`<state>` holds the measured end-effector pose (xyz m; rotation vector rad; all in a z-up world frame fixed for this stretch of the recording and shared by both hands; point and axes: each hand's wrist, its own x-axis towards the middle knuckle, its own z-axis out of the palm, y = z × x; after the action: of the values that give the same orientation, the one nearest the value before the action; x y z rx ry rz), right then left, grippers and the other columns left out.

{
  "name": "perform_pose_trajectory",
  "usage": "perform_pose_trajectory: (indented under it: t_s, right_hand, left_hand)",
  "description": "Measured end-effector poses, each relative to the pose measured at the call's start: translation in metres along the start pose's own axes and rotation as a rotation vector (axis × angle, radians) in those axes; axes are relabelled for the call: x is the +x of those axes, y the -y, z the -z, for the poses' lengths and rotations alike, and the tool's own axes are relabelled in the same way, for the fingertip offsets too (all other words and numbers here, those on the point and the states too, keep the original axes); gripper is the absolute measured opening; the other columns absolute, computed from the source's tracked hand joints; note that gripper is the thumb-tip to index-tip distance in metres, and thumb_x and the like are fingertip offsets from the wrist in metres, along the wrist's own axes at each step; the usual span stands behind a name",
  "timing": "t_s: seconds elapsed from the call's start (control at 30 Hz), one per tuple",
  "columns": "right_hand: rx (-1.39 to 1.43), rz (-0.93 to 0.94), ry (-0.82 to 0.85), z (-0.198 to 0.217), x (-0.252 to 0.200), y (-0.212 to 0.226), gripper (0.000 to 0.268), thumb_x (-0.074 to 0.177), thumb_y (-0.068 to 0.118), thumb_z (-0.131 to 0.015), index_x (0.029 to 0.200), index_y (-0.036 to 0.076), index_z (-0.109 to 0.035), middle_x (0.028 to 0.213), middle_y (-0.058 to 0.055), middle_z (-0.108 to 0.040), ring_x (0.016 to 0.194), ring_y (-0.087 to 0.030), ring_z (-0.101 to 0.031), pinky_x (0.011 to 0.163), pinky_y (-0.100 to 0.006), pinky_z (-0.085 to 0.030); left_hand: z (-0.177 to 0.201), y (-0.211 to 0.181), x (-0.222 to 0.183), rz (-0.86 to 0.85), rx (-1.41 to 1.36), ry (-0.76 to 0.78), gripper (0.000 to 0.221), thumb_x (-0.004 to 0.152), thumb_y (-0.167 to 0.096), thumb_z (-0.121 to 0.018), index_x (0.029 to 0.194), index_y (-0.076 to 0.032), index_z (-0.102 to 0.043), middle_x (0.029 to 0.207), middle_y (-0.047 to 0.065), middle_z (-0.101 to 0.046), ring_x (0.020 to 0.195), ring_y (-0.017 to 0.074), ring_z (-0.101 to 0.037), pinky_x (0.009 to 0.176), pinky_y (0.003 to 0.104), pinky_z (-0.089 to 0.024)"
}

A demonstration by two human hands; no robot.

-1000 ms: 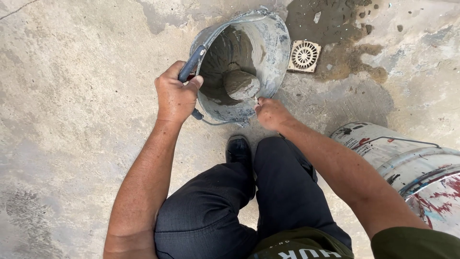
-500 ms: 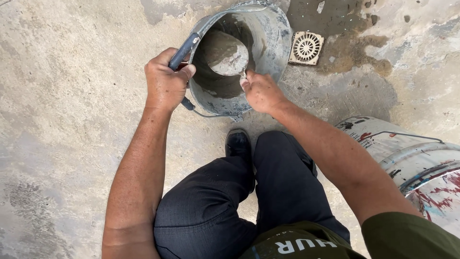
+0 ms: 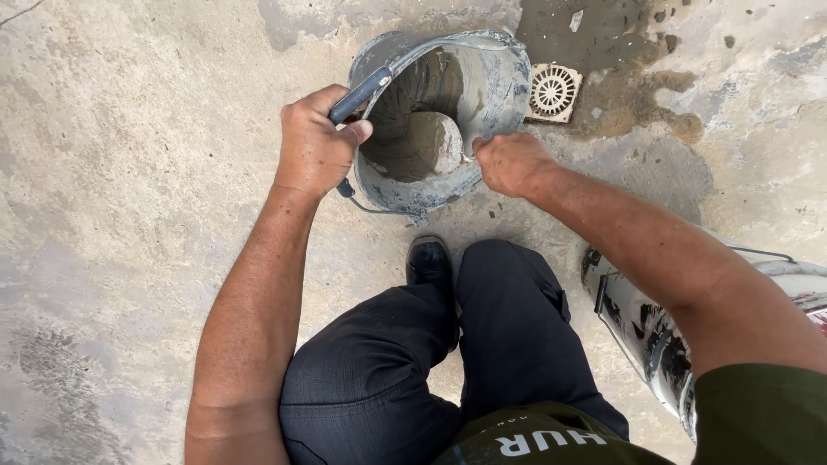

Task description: Applying mortar to a crack in a wall using a trowel and hands to fill and smooth the surface.

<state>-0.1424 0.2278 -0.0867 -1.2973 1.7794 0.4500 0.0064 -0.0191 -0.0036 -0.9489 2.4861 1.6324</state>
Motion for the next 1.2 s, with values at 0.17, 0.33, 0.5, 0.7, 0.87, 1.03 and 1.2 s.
perform_pose_trajectory:
  t_s: [0.17,0.33,0.5,0.7,0.87,1.03,1.2]
  right_hand:
    - [0.127,0.017,-0.046,0.005,-0.005,0.009,0.035,0.096,0.002,-0.044,0.13,0.001,-0.054,0.072,-0.011,-0.066,0.063,-0.027,-0.065,0.054,-0.041,-0.055]
    - [0.255,-0.077,-0.218,-0.056,0.017,-0.005,0.032,0.098,0.023,-0.045,0.11,0.004,-0.067,0.078,-0.023,-0.076,0.074,-0.039,-0.077,0.064,-0.05,-0.064]
    - [0.437,-0.123,-0.214,-0.039,0.001,0.005,0.037,0.102,0.028,-0.044,0.115,0.002,-0.067,0.082,-0.027,-0.075,0.08,-0.044,-0.076,0.067,-0.054,-0.063]
    - [0.492,-0.143,-0.266,-0.08,0.025,-0.001,0.035,0.101,0.028,-0.047,0.116,0.001,-0.065,0.08,-0.026,-0.074,0.076,-0.042,-0.076,0.064,-0.05,-0.063]
    - [0.628,-0.145,-0.34,-0.119,0.049,-0.004,0.037,0.101,0.025,-0.048,0.115,-0.004,-0.067,0.075,-0.028,-0.072,0.069,-0.042,-0.074,0.056,-0.046,-0.061]
    - [0.698,-0.15,-0.404,-0.144,0.064,-0.002,0.038,0.103,0.023,-0.049,0.112,-0.008,-0.067,0.074,-0.03,-0.071,0.066,-0.042,-0.074,0.05,-0.045,-0.058]
    - [0.813,-0.212,-0.393,-0.133,0.054,0.007,0.038,0.101,0.025,-0.05,0.11,-0.007,-0.068,0.075,-0.028,-0.071,0.069,-0.041,-0.074,0.051,-0.044,-0.057]
  left_hand:
    - [-0.007,-0.007,0.001,-0.006,0.009,0.002,0.015,0.086,-0.003,-0.078,0.082,-0.013,-0.068,0.067,-0.008,-0.047,0.063,0.0095,-0.041,0.057,0.027,-0.039]
    - [-0.015,0.015,0.0,-0.151,-0.019,-0.063,0.016,0.08,0.007,-0.08,0.085,-0.006,-0.073,0.068,0.011,-0.065,0.068,0.0226,-0.065,0.066,0.035,-0.053]
    - [-0.013,0.007,-0.007,-0.14,-0.035,-0.105,0.015,0.081,0.007,-0.08,0.088,-0.005,-0.073,0.069,0.014,-0.065,0.068,0.0238,-0.064,0.066,0.036,-0.053]
    - [-0.019,-0.003,-0.008,-0.161,-0.009,-0.103,0.014,0.08,0.007,-0.08,0.087,-0.004,-0.073,0.068,0.013,-0.064,0.067,0.0247,-0.064,0.064,0.036,-0.052]
    - [-0.019,-0.005,-0.009,-0.154,-0.015,-0.092,0.014,0.082,0.006,-0.08,0.088,-0.003,-0.073,0.069,0.014,-0.063,0.068,0.0261,-0.065,0.064,0.036,-0.052]
    - [-0.022,-0.006,-0.008,-0.148,0.004,-0.104,0.014,0.082,0.006,-0.08,0.089,-0.004,-0.074,0.069,0.013,-0.064,0.068,0.0242,-0.065,0.063,0.036,-0.053]
    - [-0.024,-0.014,-0.013,-0.151,0.007,-0.093,0.013,0.081,0.005,-0.08,0.089,-0.004,-0.073,0.069,0.012,-0.062,0.067,0.0237,-0.064,0.063,0.035,-0.053]
